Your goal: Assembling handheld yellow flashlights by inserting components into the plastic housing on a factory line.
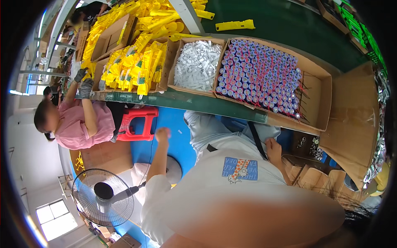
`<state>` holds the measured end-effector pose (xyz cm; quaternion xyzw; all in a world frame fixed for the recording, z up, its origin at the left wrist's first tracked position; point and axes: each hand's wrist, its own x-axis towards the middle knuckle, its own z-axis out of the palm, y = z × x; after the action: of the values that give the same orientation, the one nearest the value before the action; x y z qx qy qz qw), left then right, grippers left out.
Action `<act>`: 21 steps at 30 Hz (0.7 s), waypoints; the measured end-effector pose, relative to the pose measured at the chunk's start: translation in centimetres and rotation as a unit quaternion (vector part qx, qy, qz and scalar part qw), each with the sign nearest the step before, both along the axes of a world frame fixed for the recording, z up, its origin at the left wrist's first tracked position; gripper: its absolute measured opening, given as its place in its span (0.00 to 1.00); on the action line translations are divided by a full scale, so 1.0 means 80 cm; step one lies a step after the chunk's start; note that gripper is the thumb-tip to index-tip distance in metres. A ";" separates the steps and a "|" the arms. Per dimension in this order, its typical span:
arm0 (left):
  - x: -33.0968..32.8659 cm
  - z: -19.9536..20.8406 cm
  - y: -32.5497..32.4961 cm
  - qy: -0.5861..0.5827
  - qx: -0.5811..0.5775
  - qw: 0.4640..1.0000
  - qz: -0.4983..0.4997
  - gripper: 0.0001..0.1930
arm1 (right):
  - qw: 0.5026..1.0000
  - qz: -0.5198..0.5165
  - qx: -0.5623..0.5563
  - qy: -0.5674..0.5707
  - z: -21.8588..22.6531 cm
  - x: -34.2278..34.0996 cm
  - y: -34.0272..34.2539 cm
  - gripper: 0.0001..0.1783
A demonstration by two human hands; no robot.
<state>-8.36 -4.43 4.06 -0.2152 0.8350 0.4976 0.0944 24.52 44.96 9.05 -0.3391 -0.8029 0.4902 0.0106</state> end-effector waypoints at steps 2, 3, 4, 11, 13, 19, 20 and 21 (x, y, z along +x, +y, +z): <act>-0.038 0.098 0.081 0.378 -0.277 0.883 -0.026 0.04 | 0.968 0.113 0.222 0.022 0.020 -0.001 0.018 0.11; -0.046 0.184 0.140 0.484 -0.193 0.853 -0.043 0.06 | 0.970 0.138 0.200 -0.001 0.007 -0.007 0.025 0.14; -0.069 0.254 0.165 0.535 -0.180 0.823 -0.058 0.06 | 0.960 0.161 0.227 0.024 -0.034 -0.039 0.022 0.14; -0.274 0.416 0.263 0.291 -0.293 0.831 -0.372 0.16 | 0.938 0.341 0.033 -0.049 -0.030 -0.208 0.036 0.19; -0.299 0.415 0.292 0.159 -0.366 0.808 -0.433 0.25 | 0.936 0.351 0.014 -0.027 -0.020 -0.222 0.041 0.19; -0.294 0.425 0.322 0.163 -0.498 0.689 -0.500 0.25 | 0.923 0.381 -0.035 0.040 0.002 -0.248 0.050 0.18; -0.282 0.429 0.318 0.161 -0.500 0.689 -0.500 0.25 | 0.920 0.385 -0.044 0.051 0.002 -0.245 0.046 0.18; -0.266 0.431 0.319 0.235 -0.358 0.766 -0.479 0.24 | 0.920 0.386 -0.046 0.056 0.005 -0.240 0.048 0.18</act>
<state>-29.63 21.10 38.54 0.3185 0.9431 0.0881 0.0376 5.28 48.79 9.48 0.0245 -0.8462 0.5107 -0.1502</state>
